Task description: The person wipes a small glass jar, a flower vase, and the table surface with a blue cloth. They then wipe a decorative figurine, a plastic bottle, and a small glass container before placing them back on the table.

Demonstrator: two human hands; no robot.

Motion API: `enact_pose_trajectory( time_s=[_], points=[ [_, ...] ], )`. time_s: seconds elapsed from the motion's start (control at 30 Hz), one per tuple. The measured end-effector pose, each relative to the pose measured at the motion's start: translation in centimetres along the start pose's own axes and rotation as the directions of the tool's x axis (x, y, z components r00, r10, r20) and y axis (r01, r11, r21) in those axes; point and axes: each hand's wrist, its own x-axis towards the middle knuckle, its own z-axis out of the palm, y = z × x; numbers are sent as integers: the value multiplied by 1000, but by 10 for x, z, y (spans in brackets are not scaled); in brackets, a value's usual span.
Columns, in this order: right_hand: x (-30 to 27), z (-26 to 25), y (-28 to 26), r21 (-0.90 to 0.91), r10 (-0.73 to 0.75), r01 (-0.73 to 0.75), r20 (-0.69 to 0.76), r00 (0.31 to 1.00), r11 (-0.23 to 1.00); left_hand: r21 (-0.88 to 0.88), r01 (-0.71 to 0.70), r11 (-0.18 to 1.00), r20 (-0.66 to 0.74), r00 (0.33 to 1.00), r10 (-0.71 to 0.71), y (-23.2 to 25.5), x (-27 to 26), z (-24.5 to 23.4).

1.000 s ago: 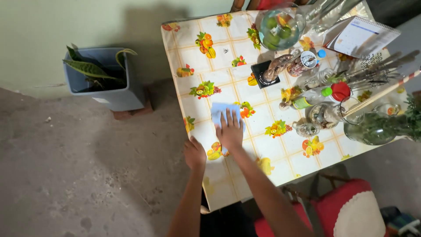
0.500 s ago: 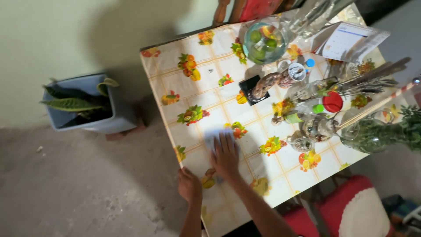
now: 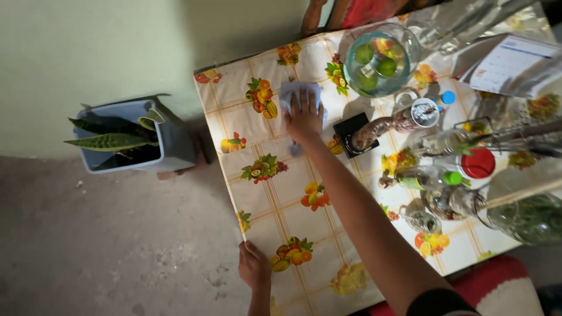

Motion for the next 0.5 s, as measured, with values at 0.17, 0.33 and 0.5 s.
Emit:
enact_pose_trajectory(
  time_s=[0.17,0.33,0.5],
  points=[
    [14,4,-2,-7,-94,94,-123,988,996,44,3,999,-7,1000,-2,-8,1,4],
    [-69,-35,-4,76,-248,287,-330,911,955,-5,-28,1000,-27,999,28,-4,0,2],
    [-216,-66,1,106,-296,329,-247,923,938,80,2,997,-42,999,1,-4,-1,5]
  ],
)
